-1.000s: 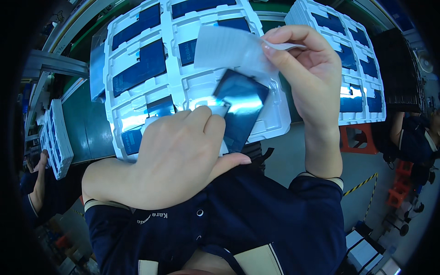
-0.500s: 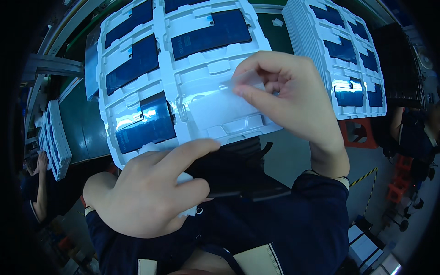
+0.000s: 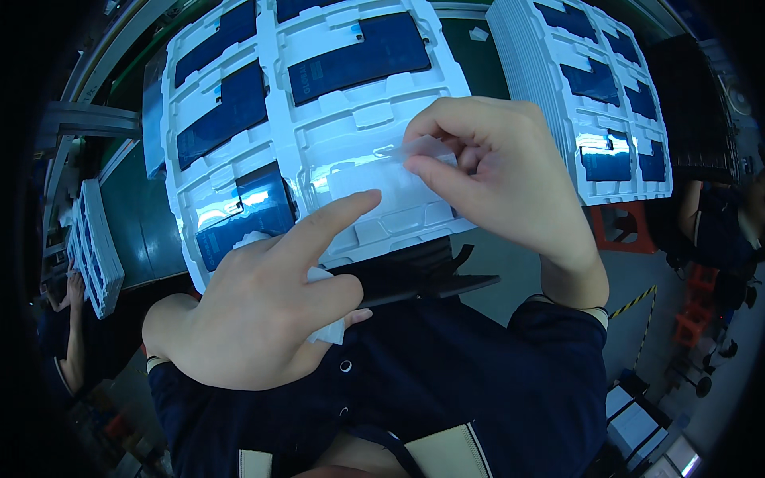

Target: The person wipes the surfaces of small dark rectangular electronic components seated in a white plastic tray using a white wipe. They handle the components one at a time, lifting each to wipe the underside before returning it to the tray. The person also wipes the empty compartments of the tray between components.

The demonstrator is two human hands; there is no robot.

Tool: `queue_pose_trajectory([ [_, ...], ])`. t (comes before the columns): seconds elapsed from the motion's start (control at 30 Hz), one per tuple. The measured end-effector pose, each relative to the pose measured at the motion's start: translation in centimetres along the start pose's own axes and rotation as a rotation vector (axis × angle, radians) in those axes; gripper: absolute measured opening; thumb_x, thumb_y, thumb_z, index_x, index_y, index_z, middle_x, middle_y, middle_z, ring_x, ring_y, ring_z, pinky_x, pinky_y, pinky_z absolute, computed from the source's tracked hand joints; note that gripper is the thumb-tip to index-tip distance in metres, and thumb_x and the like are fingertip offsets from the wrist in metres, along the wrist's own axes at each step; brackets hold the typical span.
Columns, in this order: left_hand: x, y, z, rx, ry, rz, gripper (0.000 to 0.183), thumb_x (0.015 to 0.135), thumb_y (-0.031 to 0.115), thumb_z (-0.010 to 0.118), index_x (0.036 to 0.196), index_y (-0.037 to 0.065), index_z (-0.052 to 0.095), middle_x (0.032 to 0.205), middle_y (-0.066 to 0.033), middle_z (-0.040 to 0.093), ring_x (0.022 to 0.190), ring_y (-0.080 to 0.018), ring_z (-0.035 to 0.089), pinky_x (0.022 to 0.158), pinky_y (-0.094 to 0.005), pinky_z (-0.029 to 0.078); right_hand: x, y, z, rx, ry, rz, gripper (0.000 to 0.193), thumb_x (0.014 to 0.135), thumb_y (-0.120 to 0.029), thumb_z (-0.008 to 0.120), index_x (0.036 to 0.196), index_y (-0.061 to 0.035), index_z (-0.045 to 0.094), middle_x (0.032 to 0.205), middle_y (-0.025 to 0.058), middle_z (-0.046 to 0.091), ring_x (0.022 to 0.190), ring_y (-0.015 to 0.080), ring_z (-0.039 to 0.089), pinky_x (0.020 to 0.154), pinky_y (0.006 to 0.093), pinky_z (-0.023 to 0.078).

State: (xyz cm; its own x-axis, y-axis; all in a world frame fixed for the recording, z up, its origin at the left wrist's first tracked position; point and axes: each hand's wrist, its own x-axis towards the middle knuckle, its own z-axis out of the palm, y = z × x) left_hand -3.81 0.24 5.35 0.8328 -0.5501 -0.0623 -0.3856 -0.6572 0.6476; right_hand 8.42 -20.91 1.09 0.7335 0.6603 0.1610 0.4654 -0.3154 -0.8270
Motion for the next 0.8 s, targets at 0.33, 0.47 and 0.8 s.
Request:
queue_pose_trajectory([
  [0.33, 0.3, -0.3, 0.4, 0.098, -0.031, 0.024, 0.019, 0.071, 0.01, 0.074, 0.073, 0.003, 0.056, 0.132, -0.0289, 0.05, 0.07, -0.0314, 0.065, 0.057, -0.0375, 0.051, -0.1, 0.2, -0.3, -0.15, -0.058, -0.055, 0.022, 0.074, 0.005, 0.073, 0.095, -0.0004, 0.068, 0.084, 0.0008, 0.064, 0.057, 0.0009, 0.046, 0.049, 0.0167, 0.032],
  [0.47, 0.4, -0.9, 0.0, -0.021, -0.008, 0.013, 0.018, 0.075, 0.011, 0.074, 0.076, 0.002, 0.058, 0.132, -0.0256, 0.052, 0.072, -0.0328, 0.064, 0.06, -0.0375, 0.051, 0.0, -0.7, 0.0, -0.334, 0.058, -0.207, 0.037, 0.071, 0.004, 0.074, 0.106, -0.0033, 0.067, 0.099, 0.0015, 0.064, 0.066, 0.0062, 0.05, 0.054, 0.0196, 0.036],
  [0.8, 3.4, -2.1, -1.4, -0.049, 0.135, -0.152, 0.02, 0.085, 0.013, 0.07, 0.086, -0.001, 0.056, 0.102, -0.0126, 0.047, 0.079, -0.03, 0.052, 0.068, -0.0374, 0.043, -5.0, 3.7, -7.4, -0.138, 0.607, 0.04, 0.031, 0.086, -0.007, 0.07, 0.116, -0.001, 0.065, 0.103, 0.0056, 0.065, 0.088, 0.0085, 0.058, 0.072, 0.021, 0.045],
])
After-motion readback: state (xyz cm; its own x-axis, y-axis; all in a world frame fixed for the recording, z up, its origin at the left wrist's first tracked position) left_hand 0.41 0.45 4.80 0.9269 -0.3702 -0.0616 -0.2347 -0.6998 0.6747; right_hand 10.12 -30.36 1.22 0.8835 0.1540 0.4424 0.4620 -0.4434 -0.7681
